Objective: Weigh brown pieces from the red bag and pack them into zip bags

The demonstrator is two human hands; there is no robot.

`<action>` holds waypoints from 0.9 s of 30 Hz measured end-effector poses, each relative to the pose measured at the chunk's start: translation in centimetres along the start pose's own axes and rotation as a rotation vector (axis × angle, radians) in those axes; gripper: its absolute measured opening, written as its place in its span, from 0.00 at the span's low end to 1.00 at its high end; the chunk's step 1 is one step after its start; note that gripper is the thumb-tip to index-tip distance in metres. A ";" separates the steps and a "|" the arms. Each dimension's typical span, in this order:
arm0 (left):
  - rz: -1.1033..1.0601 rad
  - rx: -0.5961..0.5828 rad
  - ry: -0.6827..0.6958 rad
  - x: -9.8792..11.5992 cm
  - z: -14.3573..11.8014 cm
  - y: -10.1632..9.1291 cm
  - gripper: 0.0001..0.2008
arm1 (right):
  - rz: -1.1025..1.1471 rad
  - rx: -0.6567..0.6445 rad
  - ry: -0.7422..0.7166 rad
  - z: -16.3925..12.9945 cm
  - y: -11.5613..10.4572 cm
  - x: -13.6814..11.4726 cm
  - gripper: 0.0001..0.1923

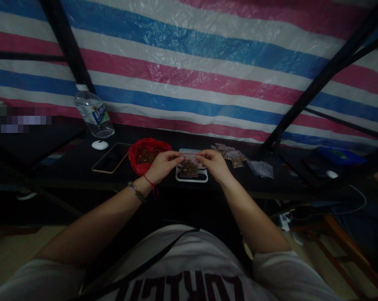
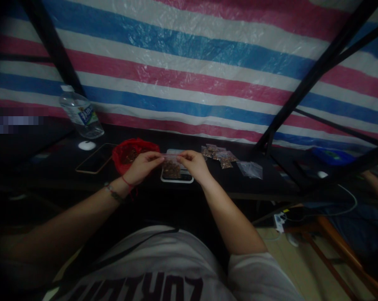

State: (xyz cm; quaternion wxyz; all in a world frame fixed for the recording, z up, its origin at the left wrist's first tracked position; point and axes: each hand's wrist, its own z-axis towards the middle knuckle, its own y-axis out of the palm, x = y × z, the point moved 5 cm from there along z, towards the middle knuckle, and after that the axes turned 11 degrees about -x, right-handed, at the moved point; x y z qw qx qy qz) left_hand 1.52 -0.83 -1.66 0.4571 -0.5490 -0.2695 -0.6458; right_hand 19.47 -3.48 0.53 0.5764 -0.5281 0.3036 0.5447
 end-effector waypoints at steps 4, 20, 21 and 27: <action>0.018 0.018 0.043 0.4 -0.1 -0.3 0.18 | -0.063 0.024 -0.040 0.0 0.0 0.1 0.11; 0.161 -0.023 0.086 2.0 -0.9 0.4 0.14 | -0.175 0.009 -0.084 -0.7 1.6 -1.0 0.09; 0.181 -0.026 0.093 2.1 -0.9 0.5 0.14 | -0.188 0.006 -0.087 -0.7 1.7 -1.1 0.09; 0.298 -0.018 0.121 2.4 -1.1 0.6 0.14 | -0.277 0.019 -0.108 -0.7 1.9 -1.1 0.07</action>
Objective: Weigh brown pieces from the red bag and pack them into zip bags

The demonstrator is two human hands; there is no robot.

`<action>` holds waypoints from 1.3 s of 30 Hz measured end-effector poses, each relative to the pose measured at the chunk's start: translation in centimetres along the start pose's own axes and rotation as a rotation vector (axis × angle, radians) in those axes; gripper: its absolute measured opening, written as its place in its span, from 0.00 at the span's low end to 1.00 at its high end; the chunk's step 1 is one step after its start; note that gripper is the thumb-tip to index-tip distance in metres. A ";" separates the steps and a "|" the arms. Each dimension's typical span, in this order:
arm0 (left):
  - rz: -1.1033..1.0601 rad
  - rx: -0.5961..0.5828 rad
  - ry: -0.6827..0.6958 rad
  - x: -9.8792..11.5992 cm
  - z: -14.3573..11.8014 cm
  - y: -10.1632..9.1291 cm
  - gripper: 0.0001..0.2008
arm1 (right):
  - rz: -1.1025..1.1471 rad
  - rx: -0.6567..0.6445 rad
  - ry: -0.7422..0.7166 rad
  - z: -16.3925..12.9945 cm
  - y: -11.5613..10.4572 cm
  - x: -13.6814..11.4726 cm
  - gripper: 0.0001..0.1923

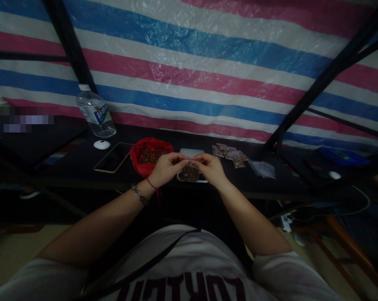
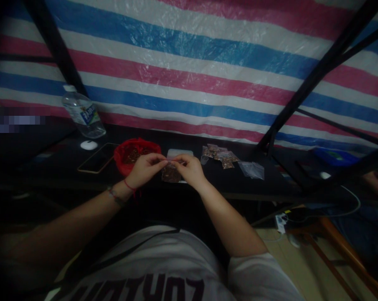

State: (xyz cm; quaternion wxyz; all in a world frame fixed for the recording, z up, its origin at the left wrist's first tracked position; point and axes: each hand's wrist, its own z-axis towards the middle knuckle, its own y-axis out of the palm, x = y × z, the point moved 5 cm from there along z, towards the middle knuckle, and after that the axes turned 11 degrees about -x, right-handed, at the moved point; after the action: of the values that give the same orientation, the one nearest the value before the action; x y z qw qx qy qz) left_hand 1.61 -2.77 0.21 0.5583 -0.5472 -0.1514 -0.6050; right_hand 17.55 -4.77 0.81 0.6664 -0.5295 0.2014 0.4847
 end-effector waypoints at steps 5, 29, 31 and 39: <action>0.052 -0.022 -0.014 0.2 -0.1 0.2 0.14 | -0.029 -0.034 -0.020 -0.3 0.4 -0.5 0.08; -0.271 0.161 -0.099 -1.3 0.6 -0.9 0.20 | 0.303 -0.127 0.017 0.7 1.4 1.7 0.16; -0.337 0.093 -0.052 -1.1 0.8 -1.0 0.25 | 0.344 -0.080 0.030 1.0 0.1 1.7 0.15; 0.275 0.043 -0.180 -5.6 2.0 -8.6 0.10 | 0.298 0.417 0.216 1.0 -13.8 8.2 0.24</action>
State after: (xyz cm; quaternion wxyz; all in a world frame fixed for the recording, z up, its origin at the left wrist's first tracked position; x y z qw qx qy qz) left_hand -5.85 4.52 -0.05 0.6317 -0.6025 -0.1376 -0.4680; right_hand 32.85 0.06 1.75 0.6570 -0.3940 0.4425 0.4661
